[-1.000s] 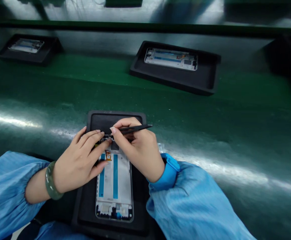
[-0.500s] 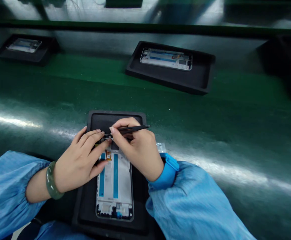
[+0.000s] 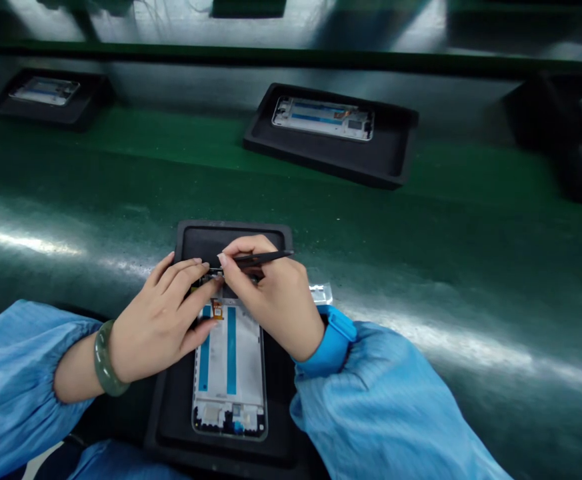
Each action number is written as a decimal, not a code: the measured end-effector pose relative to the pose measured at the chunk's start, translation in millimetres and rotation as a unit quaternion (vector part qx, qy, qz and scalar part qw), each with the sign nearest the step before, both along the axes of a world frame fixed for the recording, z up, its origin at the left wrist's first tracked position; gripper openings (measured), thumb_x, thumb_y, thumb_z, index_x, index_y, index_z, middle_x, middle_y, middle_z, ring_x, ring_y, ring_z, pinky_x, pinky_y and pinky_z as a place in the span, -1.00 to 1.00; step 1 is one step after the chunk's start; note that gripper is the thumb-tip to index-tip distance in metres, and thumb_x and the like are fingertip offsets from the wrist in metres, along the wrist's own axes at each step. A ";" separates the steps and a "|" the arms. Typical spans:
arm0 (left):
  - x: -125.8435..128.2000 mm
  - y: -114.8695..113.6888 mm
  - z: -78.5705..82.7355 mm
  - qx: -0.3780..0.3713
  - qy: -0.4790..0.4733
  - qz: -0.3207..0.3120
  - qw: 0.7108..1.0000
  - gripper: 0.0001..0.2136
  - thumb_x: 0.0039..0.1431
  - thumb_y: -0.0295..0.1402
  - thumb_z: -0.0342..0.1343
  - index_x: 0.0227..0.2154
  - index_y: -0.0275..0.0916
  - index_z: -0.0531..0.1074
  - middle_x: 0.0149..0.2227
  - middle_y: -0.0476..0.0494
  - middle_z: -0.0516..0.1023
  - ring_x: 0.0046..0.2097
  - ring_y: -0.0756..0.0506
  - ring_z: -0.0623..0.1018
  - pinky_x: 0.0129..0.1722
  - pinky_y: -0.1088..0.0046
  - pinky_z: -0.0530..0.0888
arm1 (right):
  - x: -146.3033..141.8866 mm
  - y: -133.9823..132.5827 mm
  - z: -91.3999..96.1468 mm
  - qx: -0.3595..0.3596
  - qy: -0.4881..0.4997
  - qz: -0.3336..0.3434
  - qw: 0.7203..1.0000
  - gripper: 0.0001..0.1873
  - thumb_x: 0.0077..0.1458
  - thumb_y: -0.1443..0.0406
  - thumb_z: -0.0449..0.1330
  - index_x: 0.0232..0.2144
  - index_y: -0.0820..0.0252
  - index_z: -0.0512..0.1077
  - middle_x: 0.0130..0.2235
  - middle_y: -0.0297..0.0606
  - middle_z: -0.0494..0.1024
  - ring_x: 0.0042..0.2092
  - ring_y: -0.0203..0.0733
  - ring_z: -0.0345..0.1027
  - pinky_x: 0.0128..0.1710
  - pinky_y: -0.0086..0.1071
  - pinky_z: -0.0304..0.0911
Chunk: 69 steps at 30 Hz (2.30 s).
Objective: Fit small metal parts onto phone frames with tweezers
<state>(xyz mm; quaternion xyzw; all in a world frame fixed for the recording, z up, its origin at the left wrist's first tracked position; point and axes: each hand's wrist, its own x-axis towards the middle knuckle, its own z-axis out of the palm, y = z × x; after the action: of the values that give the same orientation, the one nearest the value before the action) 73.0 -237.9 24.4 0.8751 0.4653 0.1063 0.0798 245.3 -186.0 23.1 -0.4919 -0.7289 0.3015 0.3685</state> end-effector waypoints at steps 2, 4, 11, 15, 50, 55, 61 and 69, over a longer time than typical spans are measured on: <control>0.0 0.0 0.2 -0.001 0.001 0.001 1.000 -0.60 0.24 -0.24 -0.07 0.06 -0.36 0.27 0.05 -0.35 0.34 0.13 -0.29 0.28 0.14 -0.07 0.19 | 0.2 -0.4 -0.3 0.004 -0.002 -0.002 1.000 -0.98 0.11 0.33 0.19 -0.34 0.13 0.40 -0.34 -0.35 0.50 -0.37 -0.27 0.44 -0.37 -0.43 0.35; 0.1 0.2 0.4 -0.001 0.000 0.002 1.000 -0.60 0.24 -0.24 -0.06 0.06 -0.36 0.28 0.05 -0.36 0.34 0.13 -0.29 0.29 0.14 -0.08 0.20 | 0.7 -0.9 -0.6 -0.005 0.016 -0.010 1.000 -0.96 0.11 0.32 0.20 -0.33 0.13 0.39 -0.35 -0.35 0.49 -0.37 -0.27 0.44 -0.39 -0.44 0.35; 0.2 1.1 0.2 -0.003 -0.009 0.003 1.000 -0.62 0.22 -0.25 -0.04 0.04 -0.33 0.29 0.03 -0.34 0.35 0.12 -0.28 0.30 0.13 -0.07 0.20 | 1.1 -2.2 -1.9 0.024 -0.007 -0.009 1.000 -0.96 0.11 0.32 0.19 -0.33 0.11 0.39 -0.33 -0.33 0.49 -0.35 -0.24 0.43 -0.35 -0.40 0.35; -0.5 1.6 -0.3 -0.023 -0.015 0.008 1.000 -0.62 0.21 -0.24 -0.03 0.04 -0.31 0.29 0.03 -0.32 0.34 0.13 -0.28 0.29 0.14 -0.08 0.18 | 1.2 -2.9 -3.3 0.041 -0.002 0.001 0.999 -0.93 0.11 0.36 0.18 -0.30 0.11 0.38 -0.31 -0.34 0.49 -0.32 -0.25 0.42 -0.33 -0.41 0.33; 0.3 1.5 -3.2 -0.014 -0.017 0.011 1.000 -0.62 0.23 -0.24 -0.08 0.05 -0.32 0.28 0.03 -0.32 0.32 0.13 -0.27 0.27 0.15 -0.06 0.17 | 1.1 6.2 5.2 0.112 -0.085 0.043 0.989 -0.88 0.10 0.42 0.16 -0.28 0.15 0.35 -0.33 -0.35 0.52 -0.41 -0.31 0.44 -0.40 -0.50 0.35; 0.2 1.8 -3.1 -0.007 -0.020 0.010 1.000 -0.61 0.22 -0.24 -0.05 0.04 -0.33 0.28 0.02 -0.34 0.34 0.11 -0.27 0.29 0.13 -0.06 0.20 | -2.2 7.7 10.4 0.116 -0.126 0.080 0.982 -0.90 0.12 0.41 0.10 -0.29 0.14 0.34 -0.34 -0.33 0.52 -0.36 -0.26 0.45 -0.34 -0.45 0.37; -1.0 2.4 -2.9 -0.022 -0.026 0.009 0.999 -0.60 0.22 -0.23 -0.04 0.06 -0.30 0.28 0.03 -0.33 0.33 0.12 -0.27 0.28 0.14 -0.05 0.18 | 1.5 4.4 2.8 0.094 -0.069 0.038 0.992 -0.91 0.09 0.42 0.15 -0.33 0.15 0.36 -0.35 -0.35 0.51 -0.38 -0.29 0.45 -0.37 -0.49 0.37; -0.9 0.9 -3.0 -0.032 -0.023 0.011 0.999 -0.60 0.22 -0.22 -0.04 0.07 -0.29 0.27 0.05 -0.32 0.31 0.14 -0.26 0.25 0.17 -0.04 0.14 | 4.8 0.2 -4.5 0.021 0.006 -0.010 1.000 -0.95 0.10 0.31 0.20 -0.32 0.15 0.40 -0.35 -0.33 0.51 -0.40 -0.28 0.46 -0.46 -0.49 0.37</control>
<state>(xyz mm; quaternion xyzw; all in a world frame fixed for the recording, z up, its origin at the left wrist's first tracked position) 72.1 -237.0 21.4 0.8644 0.4757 0.1128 0.1173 250.1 -185.8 18.6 -0.4895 -0.7280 0.2855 0.3860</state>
